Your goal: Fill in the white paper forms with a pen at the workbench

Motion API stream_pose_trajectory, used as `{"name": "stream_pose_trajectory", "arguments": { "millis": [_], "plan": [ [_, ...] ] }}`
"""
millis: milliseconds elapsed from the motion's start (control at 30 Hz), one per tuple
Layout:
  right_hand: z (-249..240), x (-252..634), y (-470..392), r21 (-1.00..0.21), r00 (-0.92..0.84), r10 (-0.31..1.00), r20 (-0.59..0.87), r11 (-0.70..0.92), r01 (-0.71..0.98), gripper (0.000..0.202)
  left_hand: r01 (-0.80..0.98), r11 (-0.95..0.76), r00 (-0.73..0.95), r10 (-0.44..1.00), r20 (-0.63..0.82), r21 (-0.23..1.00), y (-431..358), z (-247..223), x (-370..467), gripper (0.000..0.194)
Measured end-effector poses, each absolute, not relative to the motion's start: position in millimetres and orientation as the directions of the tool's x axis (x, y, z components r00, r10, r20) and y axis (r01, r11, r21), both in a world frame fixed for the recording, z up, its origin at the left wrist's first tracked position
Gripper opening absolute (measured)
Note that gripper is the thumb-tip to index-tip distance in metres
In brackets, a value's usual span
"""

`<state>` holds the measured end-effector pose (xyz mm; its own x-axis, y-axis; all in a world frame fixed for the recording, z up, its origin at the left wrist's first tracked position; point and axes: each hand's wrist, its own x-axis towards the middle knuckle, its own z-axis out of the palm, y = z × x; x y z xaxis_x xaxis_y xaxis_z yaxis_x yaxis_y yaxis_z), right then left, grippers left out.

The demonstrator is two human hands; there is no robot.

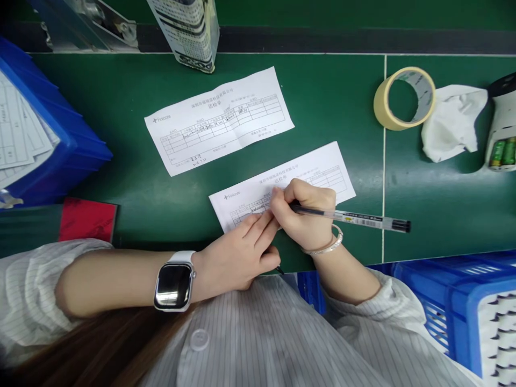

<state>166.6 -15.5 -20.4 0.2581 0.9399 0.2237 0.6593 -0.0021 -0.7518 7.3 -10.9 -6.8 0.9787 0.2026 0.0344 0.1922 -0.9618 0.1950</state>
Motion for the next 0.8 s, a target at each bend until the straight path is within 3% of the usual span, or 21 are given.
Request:
{"name": "stream_pose_trajectory", "arguments": {
  "millis": [800],
  "plan": [
    [-20.5,166.7,-15.8,-0.764,0.271,0.942,0.198,-0.025,0.645,0.038,0.181,-0.962,0.982,0.189,0.022,0.203,-8.3,-6.0,6.0,0.03]
  ]
}}
